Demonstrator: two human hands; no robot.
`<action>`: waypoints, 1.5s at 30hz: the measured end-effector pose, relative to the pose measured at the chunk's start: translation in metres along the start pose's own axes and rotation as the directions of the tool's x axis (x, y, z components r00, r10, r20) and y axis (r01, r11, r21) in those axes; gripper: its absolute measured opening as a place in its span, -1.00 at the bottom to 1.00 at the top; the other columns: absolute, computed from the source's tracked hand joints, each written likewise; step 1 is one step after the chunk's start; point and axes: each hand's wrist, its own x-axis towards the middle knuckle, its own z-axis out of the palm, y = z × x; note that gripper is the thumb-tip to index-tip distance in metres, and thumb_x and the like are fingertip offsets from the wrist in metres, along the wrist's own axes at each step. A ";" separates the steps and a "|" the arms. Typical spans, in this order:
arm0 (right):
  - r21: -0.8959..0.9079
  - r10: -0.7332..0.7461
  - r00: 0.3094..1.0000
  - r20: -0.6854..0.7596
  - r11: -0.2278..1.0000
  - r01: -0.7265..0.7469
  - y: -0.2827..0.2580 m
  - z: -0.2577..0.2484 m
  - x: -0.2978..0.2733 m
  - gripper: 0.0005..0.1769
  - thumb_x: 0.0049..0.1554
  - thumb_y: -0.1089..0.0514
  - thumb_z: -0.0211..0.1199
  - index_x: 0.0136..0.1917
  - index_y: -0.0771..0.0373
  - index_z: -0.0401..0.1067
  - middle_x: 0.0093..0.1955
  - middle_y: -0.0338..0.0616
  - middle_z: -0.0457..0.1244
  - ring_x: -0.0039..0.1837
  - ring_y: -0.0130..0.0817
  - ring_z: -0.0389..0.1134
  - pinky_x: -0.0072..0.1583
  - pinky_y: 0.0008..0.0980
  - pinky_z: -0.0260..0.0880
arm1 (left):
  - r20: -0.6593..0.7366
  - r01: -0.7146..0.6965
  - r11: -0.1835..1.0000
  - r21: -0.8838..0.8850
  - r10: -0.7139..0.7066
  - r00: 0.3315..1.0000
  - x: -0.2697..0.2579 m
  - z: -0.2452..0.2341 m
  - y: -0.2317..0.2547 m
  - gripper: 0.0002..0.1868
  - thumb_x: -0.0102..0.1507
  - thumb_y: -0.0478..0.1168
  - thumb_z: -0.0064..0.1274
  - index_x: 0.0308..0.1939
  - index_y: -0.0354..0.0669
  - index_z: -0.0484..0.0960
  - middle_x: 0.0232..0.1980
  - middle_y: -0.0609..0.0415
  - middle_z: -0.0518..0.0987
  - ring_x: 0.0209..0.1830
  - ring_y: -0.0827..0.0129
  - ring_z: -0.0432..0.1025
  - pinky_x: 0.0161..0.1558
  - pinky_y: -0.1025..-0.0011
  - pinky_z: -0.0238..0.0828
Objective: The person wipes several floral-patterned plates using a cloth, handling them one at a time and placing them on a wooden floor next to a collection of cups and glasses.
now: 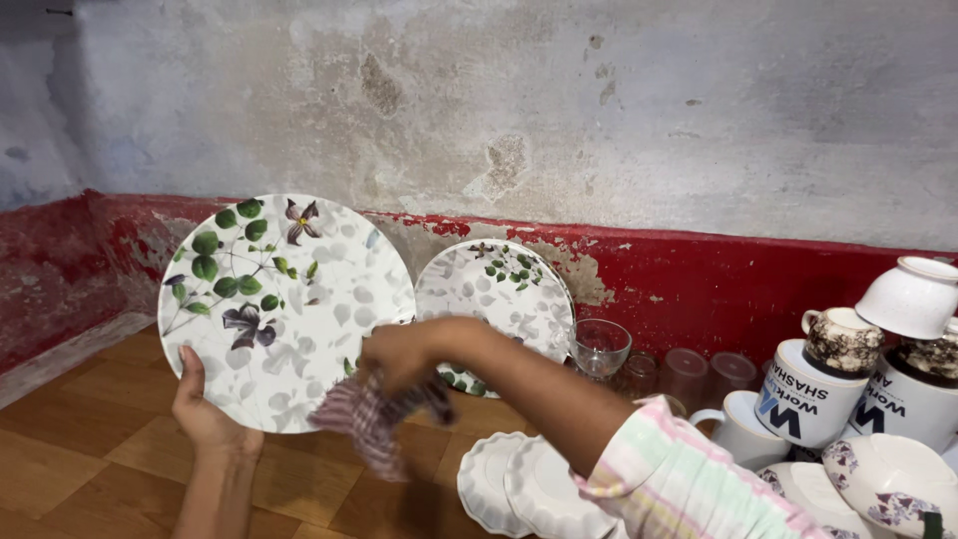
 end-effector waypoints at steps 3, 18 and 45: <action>0.391 0.035 0.924 -0.382 0.911 0.128 -0.021 -0.048 -0.022 -0.48 0.09 0.37 0.12 0.34 0.21 0.41 0.21 0.04 0.42 -0.23 -0.15 0.55 -0.17 -0.26 0.58 | 0.028 -0.040 0.999 0.003 0.039 0.999 0.001 -0.001 -0.002 -0.35 0.46 0.12 -0.22 0.52 -0.17 0.25 0.46 0.06 0.42 0.45 0.15 0.33 0.44 0.09 0.25; 0.194 -0.084 0.720 -0.688 0.936 0.294 -0.008 -0.015 -0.030 -0.51 0.06 0.30 0.07 0.24 0.23 0.55 0.23 0.09 0.31 0.25 -0.12 0.37 0.35 -0.24 0.39 | 0.092 -0.067 0.998 0.007 0.066 0.994 -0.006 0.005 0.019 -0.33 0.45 0.16 -0.22 0.55 -0.10 0.23 0.52 0.05 0.36 0.48 0.14 0.30 0.46 0.09 0.24; 0.740 0.759 0.364 -0.540 0.221 0.636 -0.007 -0.009 -0.031 -0.52 0.09 0.17 0.31 0.29 0.11 0.37 -0.27 -0.10 0.33 -0.40 -0.42 0.30 -0.42 -0.40 0.34 | -0.374 0.536 0.770 0.346 -0.411 0.832 0.038 0.022 -0.021 -0.20 0.38 0.27 -0.10 0.53 -0.08 0.09 0.48 -0.05 0.32 0.44 0.11 0.21 0.39 -0.09 0.03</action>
